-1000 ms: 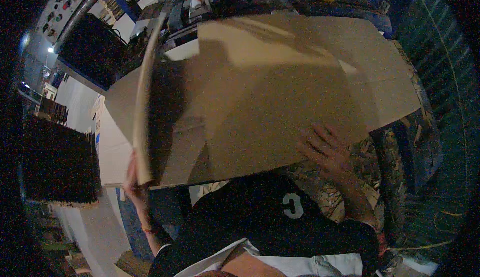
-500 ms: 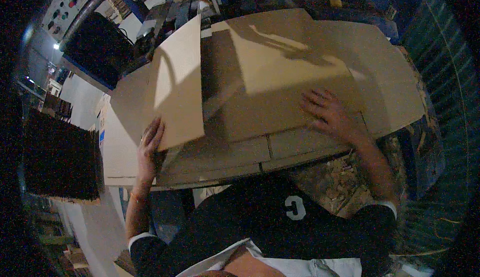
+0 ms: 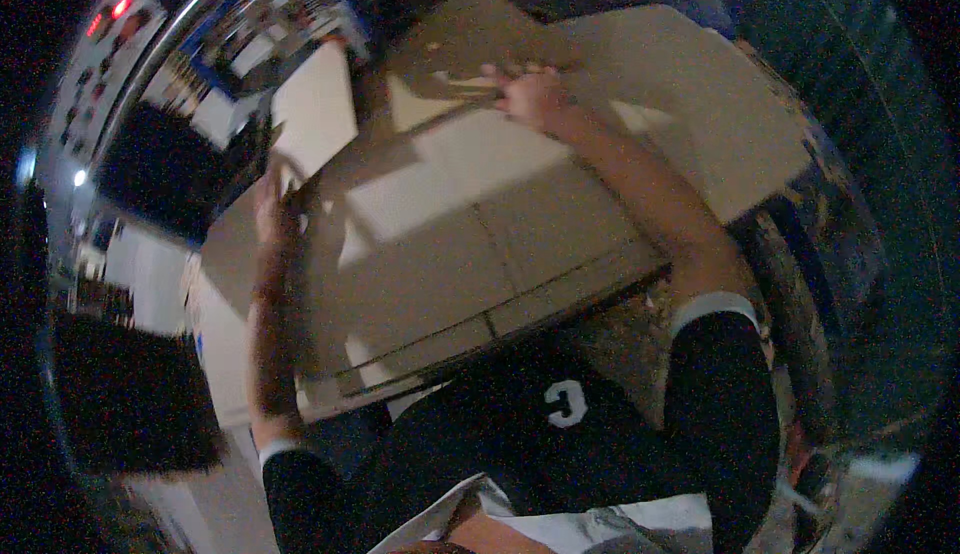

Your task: The person assembles flat cardboard boxes by folding the side flaps and tucking the top flaps into the box structure. They repeat this process for multiple boxes, stacking the finished ones on a nearby surface.

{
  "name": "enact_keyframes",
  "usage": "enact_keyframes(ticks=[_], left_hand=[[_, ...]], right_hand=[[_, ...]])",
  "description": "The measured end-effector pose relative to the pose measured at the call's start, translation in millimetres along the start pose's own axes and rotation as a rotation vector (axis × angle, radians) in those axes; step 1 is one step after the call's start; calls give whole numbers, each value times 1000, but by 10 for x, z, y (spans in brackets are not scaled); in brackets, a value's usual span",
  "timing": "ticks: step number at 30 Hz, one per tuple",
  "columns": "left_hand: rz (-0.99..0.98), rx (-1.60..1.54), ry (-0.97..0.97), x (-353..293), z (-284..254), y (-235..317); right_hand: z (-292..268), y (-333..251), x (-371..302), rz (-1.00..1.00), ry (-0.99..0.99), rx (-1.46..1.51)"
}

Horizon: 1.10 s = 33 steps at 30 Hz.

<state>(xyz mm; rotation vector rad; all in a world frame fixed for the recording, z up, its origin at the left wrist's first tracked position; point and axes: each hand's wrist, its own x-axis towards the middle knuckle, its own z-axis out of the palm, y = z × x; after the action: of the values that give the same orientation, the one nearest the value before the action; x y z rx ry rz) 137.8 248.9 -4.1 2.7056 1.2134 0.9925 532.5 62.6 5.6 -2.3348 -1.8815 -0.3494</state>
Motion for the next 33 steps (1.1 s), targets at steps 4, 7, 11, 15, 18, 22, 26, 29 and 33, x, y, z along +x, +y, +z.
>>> enact_keyframes(ticks=[4, 7, 11, 15, 18, 22, 26, 29, 33], left_hand=[[18, 197, 29, -485, -498, 56], [-178, 291, 196, -1293, -1265, -52], [-1200, 417, 331, -2160, -1743, -329], [-1068, 355, 357, -2346, -1607, -643], [-1080, 359, 476, -2486, -1641, -771], [-868, -354, 1157, -2696, -1778, -1022], [-505, -551, 752, -2734, -1795, -1321], [-339, 8, 619, -2669, -1835, -1207], [-288, 418, 506, -2618, -1946, -328]], right_hand=[[-263, 135, -634, -2, 204, 146], [-553, 612, -1540, 311, 268, 360], [-462, 982, -2437, 1079, 227, -263], [-162, 1149, -2555, 1011, 383, -98], [-73, 1240, -2364, 1014, 848, 525], [-161, 1378, -2104, 768, 1516, 1306], [-586, 1563, -2105, 771, 1268, 1517], [-842, 1343, -2308, 440, 1170, 1410], [-907, 534, -2834, 764, 769, 672]])
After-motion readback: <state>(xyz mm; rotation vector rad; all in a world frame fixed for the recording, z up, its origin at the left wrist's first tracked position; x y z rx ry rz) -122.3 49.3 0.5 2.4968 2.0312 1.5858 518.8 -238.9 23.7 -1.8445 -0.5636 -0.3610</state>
